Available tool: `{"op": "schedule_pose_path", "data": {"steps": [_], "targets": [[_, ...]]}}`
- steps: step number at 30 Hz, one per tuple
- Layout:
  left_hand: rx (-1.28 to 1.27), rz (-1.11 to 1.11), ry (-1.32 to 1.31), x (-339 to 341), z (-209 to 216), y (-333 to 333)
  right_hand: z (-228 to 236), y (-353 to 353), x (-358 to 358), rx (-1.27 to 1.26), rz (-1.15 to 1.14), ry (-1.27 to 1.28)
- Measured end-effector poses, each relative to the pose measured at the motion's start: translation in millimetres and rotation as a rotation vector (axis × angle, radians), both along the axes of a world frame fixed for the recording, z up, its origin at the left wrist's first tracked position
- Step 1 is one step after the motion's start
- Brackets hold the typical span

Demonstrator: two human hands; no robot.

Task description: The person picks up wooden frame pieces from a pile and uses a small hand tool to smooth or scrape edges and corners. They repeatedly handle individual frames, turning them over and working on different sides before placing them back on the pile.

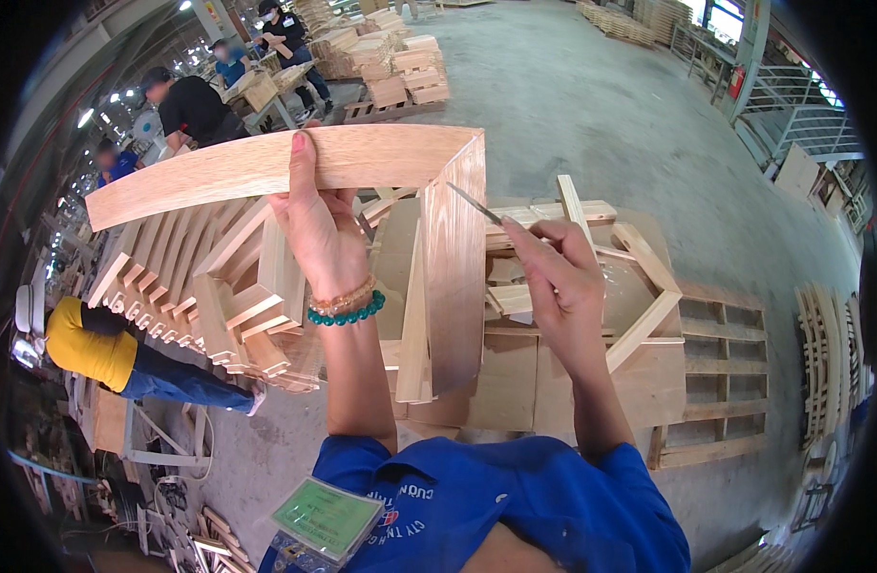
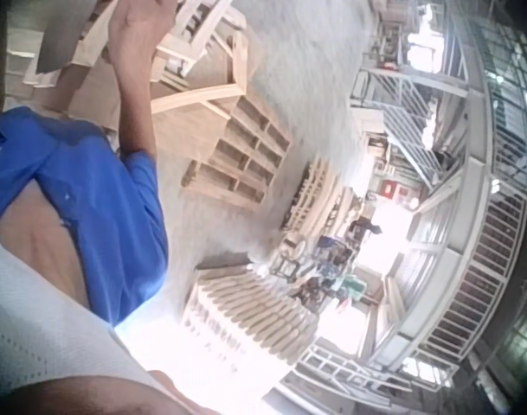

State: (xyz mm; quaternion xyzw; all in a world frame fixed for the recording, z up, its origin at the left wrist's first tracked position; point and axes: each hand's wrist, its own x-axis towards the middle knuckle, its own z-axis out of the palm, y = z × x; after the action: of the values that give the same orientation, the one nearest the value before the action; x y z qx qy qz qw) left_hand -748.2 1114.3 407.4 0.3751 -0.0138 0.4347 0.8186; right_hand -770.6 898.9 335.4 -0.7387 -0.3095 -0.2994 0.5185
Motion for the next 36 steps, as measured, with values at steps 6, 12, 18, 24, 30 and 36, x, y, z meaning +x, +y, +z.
{"op": "schedule_pose_path", "data": {"steps": [6, 12, 18, 24, 30, 36], "targets": [[-0.040, -0.005, 0.008, -4.8, -3.4, 2.4, -4.6, 12.9, 4.7, -0.149, -0.151, -0.127], [-0.040, 0.029, 0.018, -15.3, -6.1, 12.7, -4.8, 21.4, 8.8, -0.204, -0.177, -0.247], [-0.053, 0.107, -0.017, -31.0, -5.6, 27.7, -0.5, 30.1, 0.6, -0.227, -0.143, -0.289], [-0.074, 0.182, 0.017, -50.4, 5.0, 34.8, 5.4, 44.8, 0.8, -0.185, -0.123, -0.378], [-0.049, 0.268, -0.037, -67.6, 4.9, 47.4, 19.5, 61.1, -4.4, -0.228, -0.087, -0.402], [-0.061, 0.328, -0.079, -83.9, 6.1, 57.2, 21.3, 68.7, -14.2, -0.249, -0.026, -0.383]]}}
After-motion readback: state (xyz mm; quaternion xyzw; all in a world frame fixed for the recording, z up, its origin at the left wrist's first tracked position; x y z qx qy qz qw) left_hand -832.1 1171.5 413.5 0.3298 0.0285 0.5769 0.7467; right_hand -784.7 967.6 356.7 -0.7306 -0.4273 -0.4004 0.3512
